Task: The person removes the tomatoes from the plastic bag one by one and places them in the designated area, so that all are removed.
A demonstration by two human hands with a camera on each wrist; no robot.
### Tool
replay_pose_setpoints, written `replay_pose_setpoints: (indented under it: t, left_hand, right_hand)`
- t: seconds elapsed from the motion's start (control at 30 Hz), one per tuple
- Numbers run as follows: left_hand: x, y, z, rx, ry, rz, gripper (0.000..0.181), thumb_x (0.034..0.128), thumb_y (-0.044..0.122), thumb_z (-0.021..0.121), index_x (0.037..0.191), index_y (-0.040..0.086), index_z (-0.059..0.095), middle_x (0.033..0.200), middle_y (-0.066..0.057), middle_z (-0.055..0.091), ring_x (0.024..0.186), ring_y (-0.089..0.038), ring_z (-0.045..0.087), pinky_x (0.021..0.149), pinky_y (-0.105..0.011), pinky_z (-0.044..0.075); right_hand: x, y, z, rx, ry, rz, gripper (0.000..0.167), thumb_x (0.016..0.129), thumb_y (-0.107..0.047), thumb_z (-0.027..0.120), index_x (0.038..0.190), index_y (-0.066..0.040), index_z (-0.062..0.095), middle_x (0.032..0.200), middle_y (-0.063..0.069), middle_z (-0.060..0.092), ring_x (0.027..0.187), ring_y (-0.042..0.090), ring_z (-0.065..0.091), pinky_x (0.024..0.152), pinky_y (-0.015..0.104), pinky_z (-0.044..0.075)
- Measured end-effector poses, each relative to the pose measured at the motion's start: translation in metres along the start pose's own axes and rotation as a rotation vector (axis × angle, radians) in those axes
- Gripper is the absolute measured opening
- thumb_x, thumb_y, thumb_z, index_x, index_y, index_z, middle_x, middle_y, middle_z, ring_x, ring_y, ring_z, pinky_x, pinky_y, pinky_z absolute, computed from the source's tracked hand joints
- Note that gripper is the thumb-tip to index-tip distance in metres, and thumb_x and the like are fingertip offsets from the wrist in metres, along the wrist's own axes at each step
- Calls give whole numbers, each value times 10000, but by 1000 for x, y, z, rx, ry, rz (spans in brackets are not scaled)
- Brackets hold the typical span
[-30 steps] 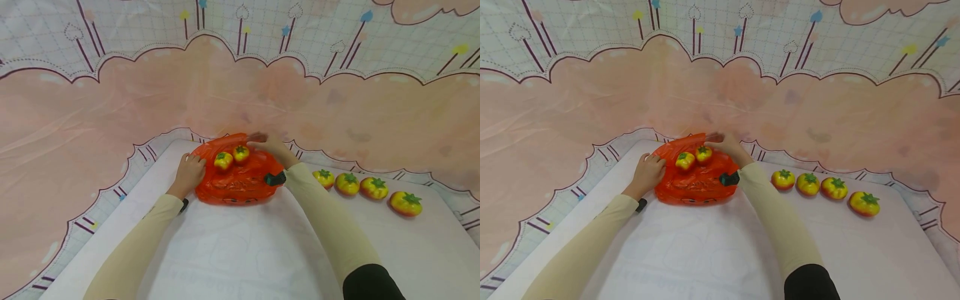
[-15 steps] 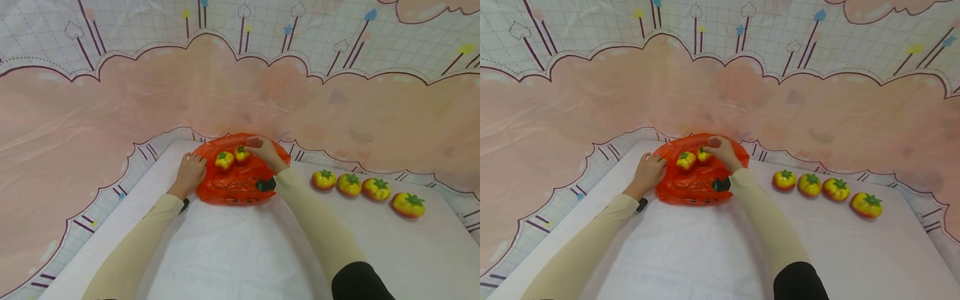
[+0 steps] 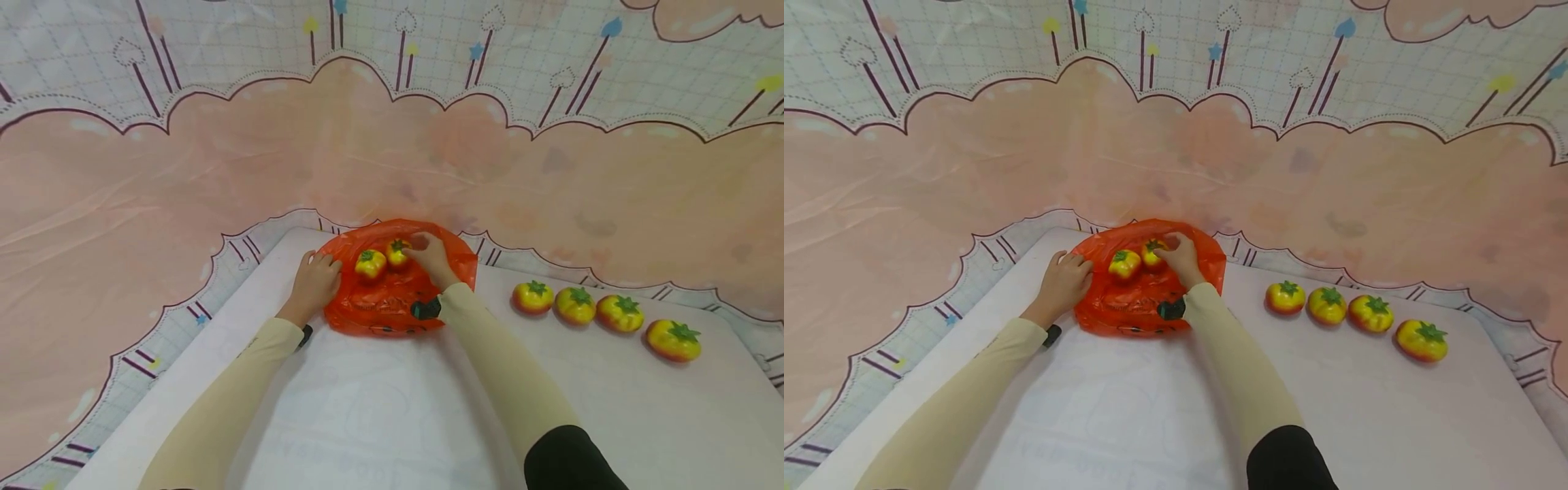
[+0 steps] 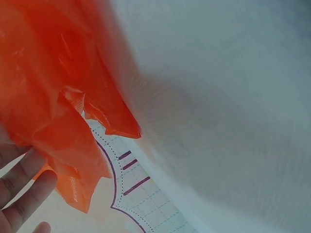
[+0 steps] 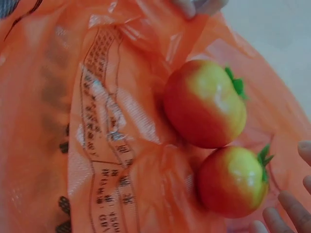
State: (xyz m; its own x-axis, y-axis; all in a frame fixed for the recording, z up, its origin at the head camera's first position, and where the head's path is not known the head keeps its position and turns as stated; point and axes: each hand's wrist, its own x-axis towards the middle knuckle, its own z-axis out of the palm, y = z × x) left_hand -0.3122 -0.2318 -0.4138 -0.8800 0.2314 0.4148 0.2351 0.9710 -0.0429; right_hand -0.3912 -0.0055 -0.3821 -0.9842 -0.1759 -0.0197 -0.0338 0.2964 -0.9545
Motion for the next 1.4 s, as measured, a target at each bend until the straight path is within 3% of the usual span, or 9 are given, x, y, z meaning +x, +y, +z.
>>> replay_pose_setpoints:
  t: [0.3, 0.67, 1.1, 1.4]
  left_hand:
    - [-1, -1, 0, -1, 19, 6, 189, 881, 151, 604, 1021, 31, 652, 1019, -158, 658, 1057, -332, 561, 1061, -527, 341]
    - [-1, 1, -1, 6, 11, -4, 184, 882, 158, 604, 1015, 40, 652, 1015, -152, 660, 1053, -326, 563, 1065, -521, 345]
    - [-3, 1, 2, 11, 44, 6, 164, 872, 151, 621, 985, 38, 657, 989, -148, 663, 1035, -323, 572, 1053, -519, 360]
    - [-2, 2, -2, 9, 7, -17, 180, 880, 164, 611, 1008, 44, 653, 1021, -145, 658, 1057, -317, 556, 1069, -519, 339]
  right_hand:
    - [4, 11, 6, -4, 17, 39, 538, 852, -103, 672, 1338, -29, 453, 1389, 160, 452, 1258, 323, 451, 1061, 418, 409]
    - [7, 18, 6, 36, -25, 62, 567, 849, -47, 660, 1364, -40, 423, 1426, 143, 434, 1302, 312, 428, 1084, 406, 386]
    - [14, 25, 13, -61, 0, 54, 617, 837, -66, 681, 1382, -62, 392, 1435, 133, 422, 1322, 306, 396, 1117, 416, 340]
    - [19, 30, 19, -154, 34, 30, 631, 829, -113, 702, 1380, -58, 399, 1419, 135, 438, 1290, 318, 380, 1121, 438, 324]
